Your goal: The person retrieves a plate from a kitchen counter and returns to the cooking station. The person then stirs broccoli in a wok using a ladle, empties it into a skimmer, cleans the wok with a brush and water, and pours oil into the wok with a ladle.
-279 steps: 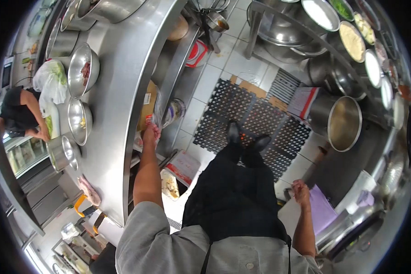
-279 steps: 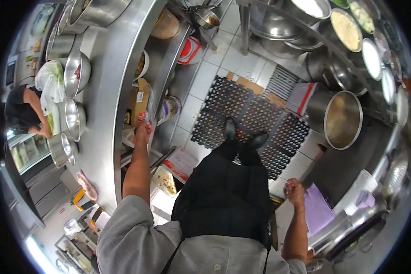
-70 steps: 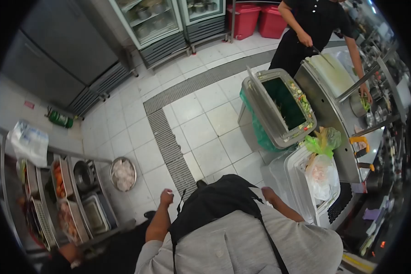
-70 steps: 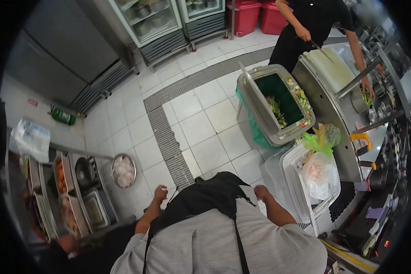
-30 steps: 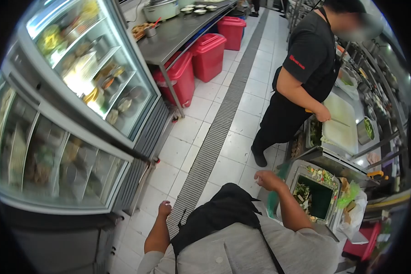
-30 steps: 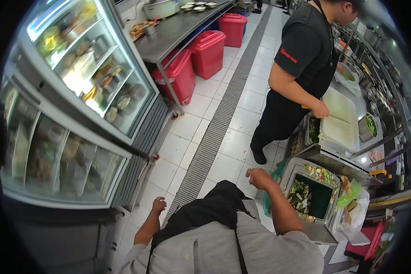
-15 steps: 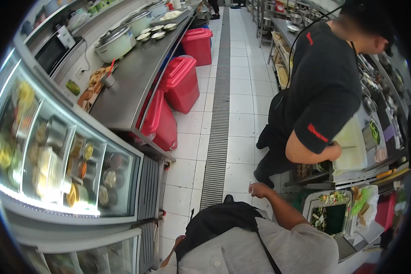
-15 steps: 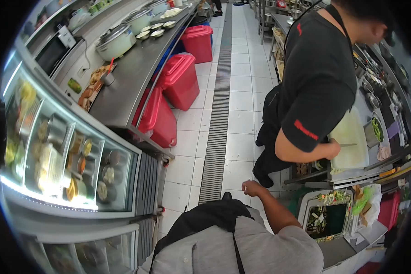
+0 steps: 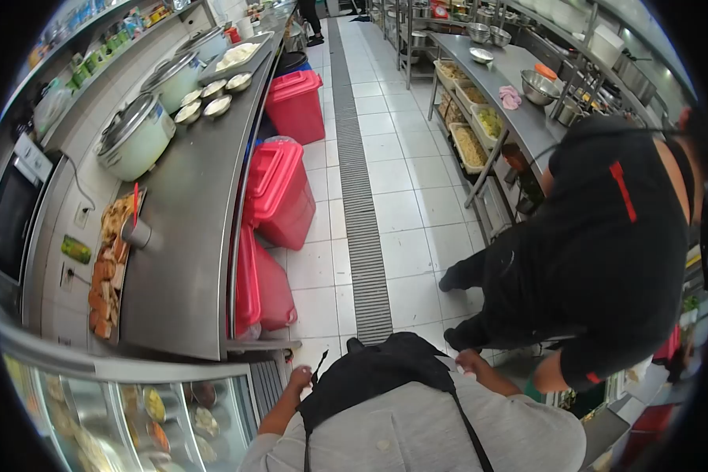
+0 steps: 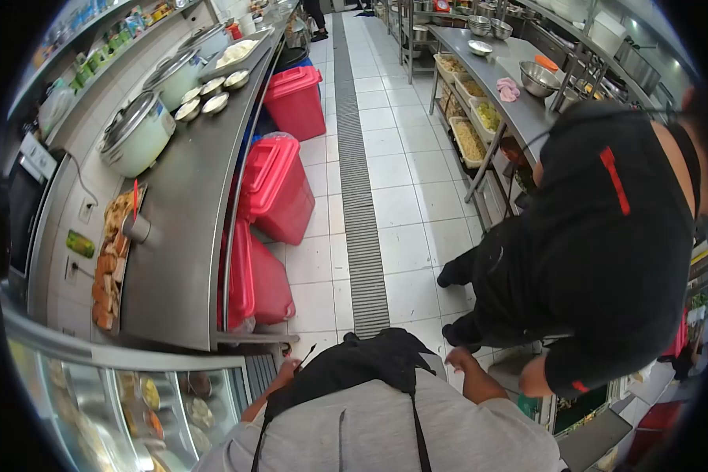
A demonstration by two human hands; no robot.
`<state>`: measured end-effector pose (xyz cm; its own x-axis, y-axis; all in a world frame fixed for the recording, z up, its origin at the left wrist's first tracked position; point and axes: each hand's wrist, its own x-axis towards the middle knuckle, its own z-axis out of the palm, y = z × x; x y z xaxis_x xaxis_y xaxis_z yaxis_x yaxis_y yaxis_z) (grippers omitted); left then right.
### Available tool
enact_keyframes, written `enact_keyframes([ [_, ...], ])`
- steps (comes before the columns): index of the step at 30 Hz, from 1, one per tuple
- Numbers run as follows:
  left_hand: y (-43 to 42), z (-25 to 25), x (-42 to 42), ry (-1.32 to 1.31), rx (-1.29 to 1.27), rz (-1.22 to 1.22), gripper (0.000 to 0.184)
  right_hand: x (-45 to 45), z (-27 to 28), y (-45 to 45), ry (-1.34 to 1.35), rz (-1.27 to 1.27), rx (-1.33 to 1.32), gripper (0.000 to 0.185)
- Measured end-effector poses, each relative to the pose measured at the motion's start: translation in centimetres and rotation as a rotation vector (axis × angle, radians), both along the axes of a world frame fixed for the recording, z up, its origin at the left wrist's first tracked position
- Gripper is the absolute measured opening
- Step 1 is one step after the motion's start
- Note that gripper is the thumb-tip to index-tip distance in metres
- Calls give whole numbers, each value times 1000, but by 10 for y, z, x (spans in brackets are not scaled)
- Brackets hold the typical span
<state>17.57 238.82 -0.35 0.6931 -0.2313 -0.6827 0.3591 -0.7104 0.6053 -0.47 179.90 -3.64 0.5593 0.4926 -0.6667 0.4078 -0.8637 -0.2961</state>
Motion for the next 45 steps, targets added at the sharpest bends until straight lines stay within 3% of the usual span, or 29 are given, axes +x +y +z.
enact_keyframes([
  [1, 3, -32, 48, -396, 289, -433, 27, 6, 3, 6, 136, -10, -192, 57],
  [2, -11, -19, 94, -5, 77, 48, 29, 3, 0, 9, 82, -131, -202, 56],
  [3, -12, -51, 136, 3, 80, 37, 29, 4, 5, 12, 30, -253, -209, 56],
  [4, -13, -68, 184, -241, 64, -5, 23, 21, 27, 22, 50, -354, -232, 44],
  [5, -32, -57, 220, -243, 68, -20, 23, 32, 20, 24, 51, -361, -226, 38],
  [7, -78, -1, 282, -51, -151, 192, 25, 72, -3, 19, 45, -382, -210, 33],
  [10, -137, 33, 348, -15, -172, 173, 28, 171, -40, -16, 103, -408, -129, 36],
  [13, -157, 11, 387, -53, -83, 104, 35, 280, -58, -68, 163, -417, -47, 41],
  [14, -162, 21, 393, -34, 12, 43, 33, 315, -56, -81, 186, -422, -15, 42],
  [16, -140, -9, 402, -83, -11, -142, 30, 361, -51, -107, 255, -438, 41, 45],
  [17, -150, -31, 424, -81, -20, -152, 30, 402, -42, -123, 91, -435, -10, 48],
  [18, -143, -43, 426, -102, -11, -217, 28, 438, -14, -148, -48, -644, 260, 14],
  [19, -141, -19, 422, -122, 0, -277, 28, 484, 16, -162, -291, -446, 83, 16],
  [21, -159, -22, 445, -126, 1, -328, 30, 566, 8, -199, -338, -765, 213, 14],
  [23, -172, -25, 478, -66, 181, -394, 35, 652, 79, -202, -35, -1475, 557, 17],
  [25, -190, -33, 515, -79, 208, -346, 36, 723, 125, -204, -9, -1542, 735, 27],
  [27, -214, -48, 570, -103, 235, -296, 37, 777, 122, -212, 28, -1512, 714, 30],
  [29, -238, -60, 634, -358, 120, -404, 35, 813, 115, -212, 96, -1526, 671, 29],
  [30, -245, -59, 662, -475, 62, -463, 34, 812, 59, -227, -155, -1121, 570, 29],
  [31, -251, -67, 695, -360, 108, -451, 33, 816, 6, -246, -387, -704, 452, 28],
  [32, -263, -76, 733, -247, 146, -436, 32, 820, 38, -239, 87, -1240, 391, 23],
  [33, -283, -78, 769, -162, 169, -240, 27, 797, -14, -257, -89, -1008, 345, 23],
  [34, -299, -79, 808, -156, 158, -236, 27, 767, -82, -279, -84, -966, 341, 19],
  [35, -311, -86, 859, -189, 78, -314, 24, 782, 2, -268, -64, -563, -14, 16],
  [38, -360, -80, 986, -241, -75, -484, 19, 797, 1, -282, 41, -633, -82, 14],
  [39, -381, -48, 1027, -363, 95, -325, 21, 784, -7, -282, 98, -668, -111, 13],
  [42, -454, -11, 1139, -330, 2, -231, 28, 778, -38, -289, 197, -727, -165, 11],
  [44, -513, 44, 1197, -384, -9, -231, 29, 804, -61, -308, -200, -659, 17, 13],
  [45, -540, 58, 1222, -403, -5, -219, 28, 833, -61, -316, -201, -653, 16, 13],
])
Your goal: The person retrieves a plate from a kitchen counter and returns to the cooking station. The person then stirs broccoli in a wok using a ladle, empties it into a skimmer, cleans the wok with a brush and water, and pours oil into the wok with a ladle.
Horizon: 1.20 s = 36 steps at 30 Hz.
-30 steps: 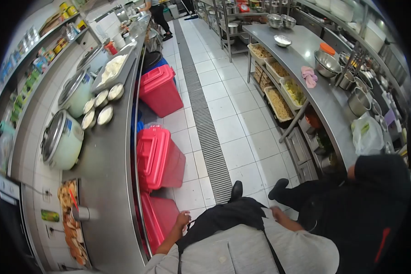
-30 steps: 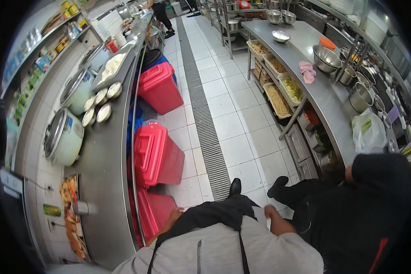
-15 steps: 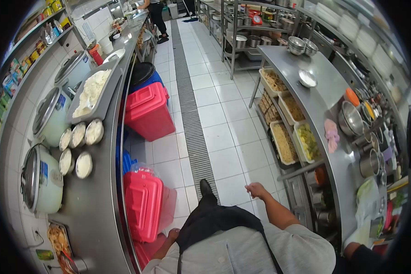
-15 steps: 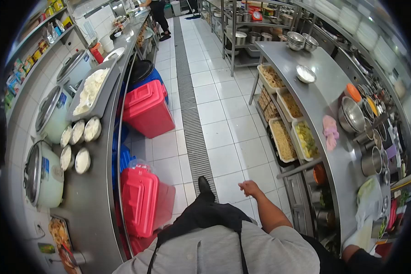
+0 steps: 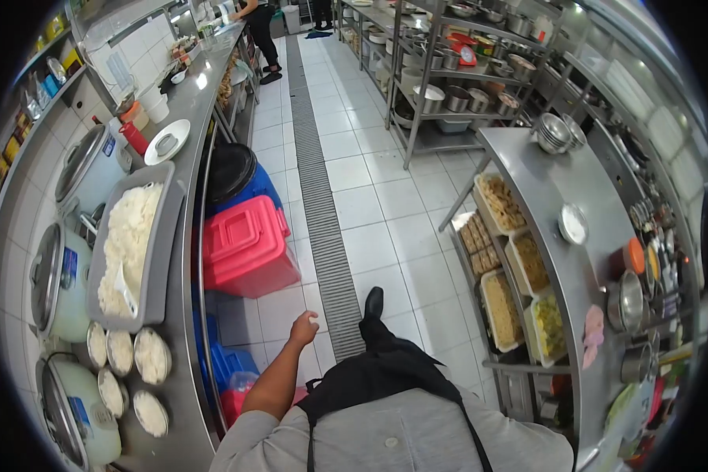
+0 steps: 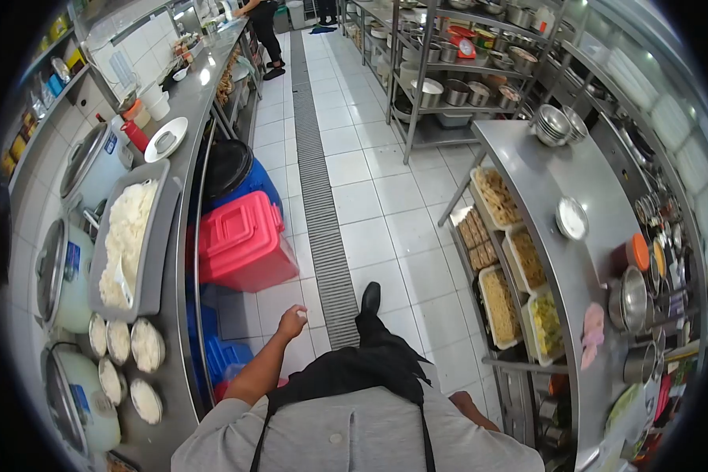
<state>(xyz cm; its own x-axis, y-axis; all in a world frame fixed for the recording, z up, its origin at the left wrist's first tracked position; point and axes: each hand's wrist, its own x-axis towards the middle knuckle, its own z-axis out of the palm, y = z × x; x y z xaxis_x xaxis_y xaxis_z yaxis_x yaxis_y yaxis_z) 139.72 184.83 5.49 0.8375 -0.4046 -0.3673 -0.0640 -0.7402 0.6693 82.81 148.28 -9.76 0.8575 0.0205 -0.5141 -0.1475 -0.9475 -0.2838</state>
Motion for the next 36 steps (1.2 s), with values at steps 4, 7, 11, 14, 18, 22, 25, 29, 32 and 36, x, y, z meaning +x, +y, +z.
enact_keyframes([
  [4, -73, 34, 79, 186, -120, 42, 29, 119, 15, -57, -63, -144, 208, 11],
  [7, -95, 33, 137, 267, -300, 92, 31, 345, 63, -142, -120, -259, 369, 13],
  [11, -105, 15, 233, 105, -321, 111, 31, 549, 120, -193, 47, -1150, 797, 15],
  [14, -119, 38, 296, 276, -497, 351, 30, 692, 174, -218, -81, -1110, 766, 10],
  [18, -132, 16, 396, 271, -436, 307, 30, 823, 188, -236, -93, -1044, 764, 10],
  [22, -150, -12, 505, 425, -352, 288, 31, 858, 127, -255, 28, -1062, 768, 16],
  [25, -181, -3, 594, 352, -182, 69, 31, 843, 87, -271, 103, -8, 36, 18],
  [29, -239, 9, 718, 259, -170, -45, 32, 849, 86, -268, 50, -227, 129, 8],
  [32, -280, 16, 802, 341, -226, -23, 32, 887, 71, -271, 190, -49, 52, 13],
  [36, -308, -41, 895, 497, -218, 188, 27, 993, 47, -322, 193, 56, 19, 15],
])
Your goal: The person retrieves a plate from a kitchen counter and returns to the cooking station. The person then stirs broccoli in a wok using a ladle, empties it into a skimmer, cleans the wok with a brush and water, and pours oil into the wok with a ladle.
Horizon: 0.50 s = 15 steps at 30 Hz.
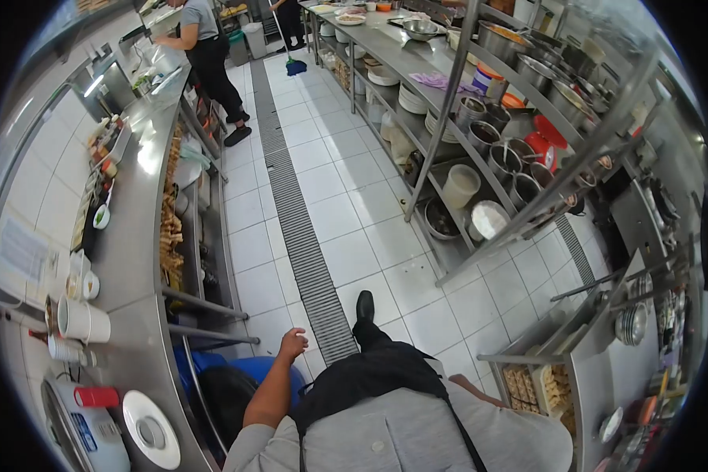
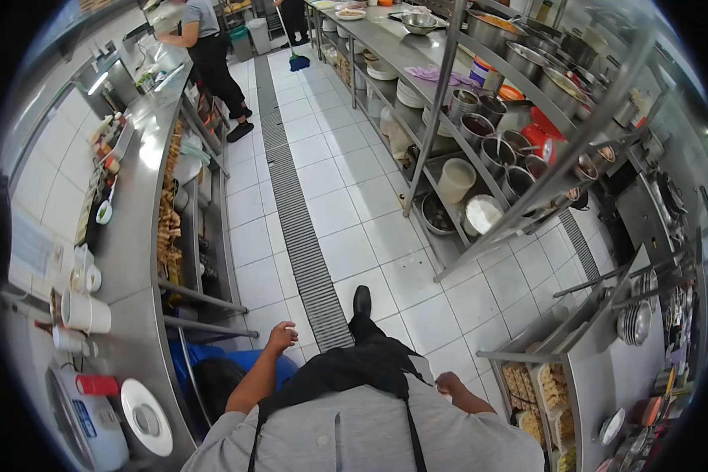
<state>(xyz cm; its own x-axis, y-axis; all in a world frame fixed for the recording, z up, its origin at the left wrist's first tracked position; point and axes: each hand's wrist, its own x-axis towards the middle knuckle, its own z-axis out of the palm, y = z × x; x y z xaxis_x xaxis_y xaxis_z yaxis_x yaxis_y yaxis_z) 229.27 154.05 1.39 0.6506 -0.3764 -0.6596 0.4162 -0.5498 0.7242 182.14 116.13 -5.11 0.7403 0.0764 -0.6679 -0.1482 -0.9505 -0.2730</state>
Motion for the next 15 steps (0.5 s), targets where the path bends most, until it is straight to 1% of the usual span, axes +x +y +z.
enact_keyframes([
  [1, 5, -24, 16, -75, 78, -60, 27, 29, -3, -13, -33, 8, 12, 15],
  [3, 22, -48, 34, -168, 272, -129, 24, 99, 3, -47, -193, -275, 106, 11],
  [4, 39, -70, 43, -286, 348, -276, 22, 141, 9, -68, -183, -292, 109, 15],
  [5, 50, -56, 53, -479, 315, -574, 24, 185, 5, -94, -139, -289, 132, 15],
  [6, 51, -43, 61, -479, 322, -570, 24, 227, 0, -120, -91, -286, 154, 15],
  [8, 42, -20, 83, -498, 414, -537, 24, 315, 11, -162, 11, -1216, 644, 17],
  [9, 42, -12, 88, -497, 462, -523, 23, 354, 17, -183, -148, -1167, 635, 18],
  [10, 41, -10, 90, -491, 508, -509, 23, 397, 31, -204, -57, -1218, 635, 16],
  [11, 41, -46, 97, -483, 505, -505, 23, 437, 56, -217, -74, -1244, 605, 14],
  [12, 43, -52, 105, -635, 472, -626, 21, 478, 80, -227, -101, -1266, 576, 13],
  [13, 27, -46, 128, -791, 437, -746, 20, 512, 89, -236, -105, -1261, 572, 13],
  [14, 17, -50, 143, -791, 413, -740, 23, 546, 96, -244, -139, -1230, 549, 13],
  [15, 7, -53, 158, -562, 383, -524, 26, 575, 101, -251, -174, -1203, 525, 13],
])
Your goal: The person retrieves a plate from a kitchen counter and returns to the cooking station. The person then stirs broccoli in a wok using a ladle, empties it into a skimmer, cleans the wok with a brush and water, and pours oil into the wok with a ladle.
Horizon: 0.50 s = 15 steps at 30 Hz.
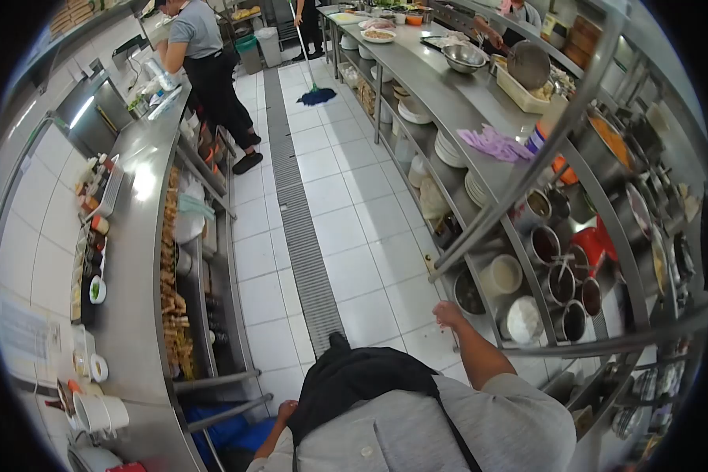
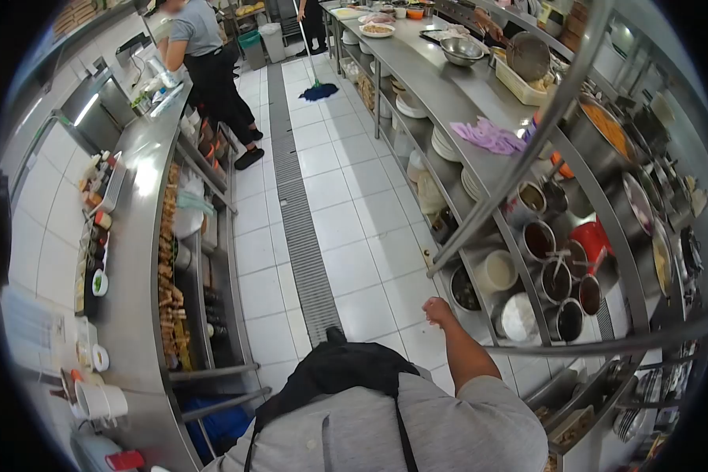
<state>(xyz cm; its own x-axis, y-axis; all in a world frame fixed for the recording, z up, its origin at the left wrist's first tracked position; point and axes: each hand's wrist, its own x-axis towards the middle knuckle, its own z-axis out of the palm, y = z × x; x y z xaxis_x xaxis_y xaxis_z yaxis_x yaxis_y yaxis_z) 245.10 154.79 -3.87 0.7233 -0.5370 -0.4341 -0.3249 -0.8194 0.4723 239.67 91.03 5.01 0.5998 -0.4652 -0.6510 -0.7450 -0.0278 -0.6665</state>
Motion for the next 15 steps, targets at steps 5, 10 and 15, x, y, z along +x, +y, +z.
enact_keyframes([
  [5, -38, -13, 119, 135, -92, 128, 27, 92, -8, -10, -25, 25, 111, 13],
  [10, -86, -6, 294, 65, -187, -43, 24, 101, -91, -24, 186, 554, 58, 12],
  [15, -169, -9, 493, 452, -127, 454, 20, 157, -10, -2, 287, 504, -30, 11],
])
